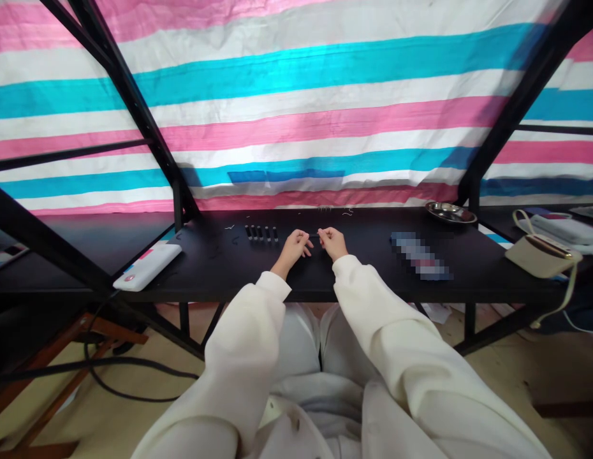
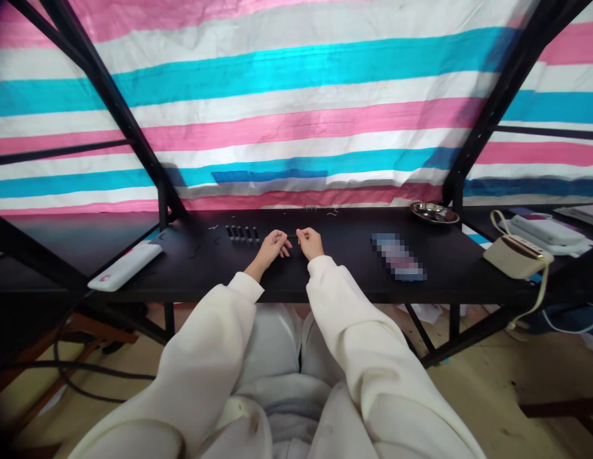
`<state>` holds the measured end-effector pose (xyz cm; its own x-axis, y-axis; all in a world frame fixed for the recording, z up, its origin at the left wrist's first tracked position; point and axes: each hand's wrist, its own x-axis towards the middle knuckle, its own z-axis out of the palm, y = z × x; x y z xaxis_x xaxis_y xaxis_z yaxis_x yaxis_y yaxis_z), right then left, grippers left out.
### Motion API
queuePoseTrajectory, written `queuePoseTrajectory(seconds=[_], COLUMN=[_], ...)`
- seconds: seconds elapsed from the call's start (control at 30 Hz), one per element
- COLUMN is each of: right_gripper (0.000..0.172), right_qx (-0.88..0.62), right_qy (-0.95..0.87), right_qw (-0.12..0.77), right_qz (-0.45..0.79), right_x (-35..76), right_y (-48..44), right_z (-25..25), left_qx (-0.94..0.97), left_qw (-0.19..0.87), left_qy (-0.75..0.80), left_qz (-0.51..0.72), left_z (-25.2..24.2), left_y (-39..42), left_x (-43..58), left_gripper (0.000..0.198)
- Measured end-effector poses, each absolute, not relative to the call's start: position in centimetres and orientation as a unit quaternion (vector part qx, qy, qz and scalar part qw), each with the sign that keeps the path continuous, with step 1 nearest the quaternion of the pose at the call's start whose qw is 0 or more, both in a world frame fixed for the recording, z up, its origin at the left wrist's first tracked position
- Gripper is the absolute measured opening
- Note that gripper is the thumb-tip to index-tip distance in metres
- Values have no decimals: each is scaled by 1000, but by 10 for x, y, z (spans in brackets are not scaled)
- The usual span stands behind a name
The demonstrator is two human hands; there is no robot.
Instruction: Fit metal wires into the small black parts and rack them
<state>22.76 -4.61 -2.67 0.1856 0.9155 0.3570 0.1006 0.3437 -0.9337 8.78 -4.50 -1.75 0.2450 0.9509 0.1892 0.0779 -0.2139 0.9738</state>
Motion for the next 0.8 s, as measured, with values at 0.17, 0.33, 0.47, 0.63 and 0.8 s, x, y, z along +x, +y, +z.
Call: queuePoseTrajectory(seconds=[0.17, 0.33, 0.47, 0.63, 0.8], right_gripper=[41, 40, 41, 43, 43], right_qx=[-463, -450, -447, -456, -452], right_qy=[-562, -565, -564, -565, -567], right_qw=[609, 613, 615, 608, 609], right_qz=[315, 321, 322, 322, 321], right_x=[229, 229, 228, 227, 226], right_y=[-42, -42, -43, -46, -47], right_z=[-32, -33, -32, -29, -27], left_qx=[672, 705, 711, 702, 687], left_qw=[426, 356, 340, 319, 330], left_qy=[414, 431, 432, 460, 473], left_qz=[442, 436, 439, 441, 442], left_z=[-25, -27, -25, -24, -24], left_y=[-43, -45, -47, -47, -45], left_x=[90, 90, 90, 89, 88], left_gripper=[20, 26, 31, 38, 41])
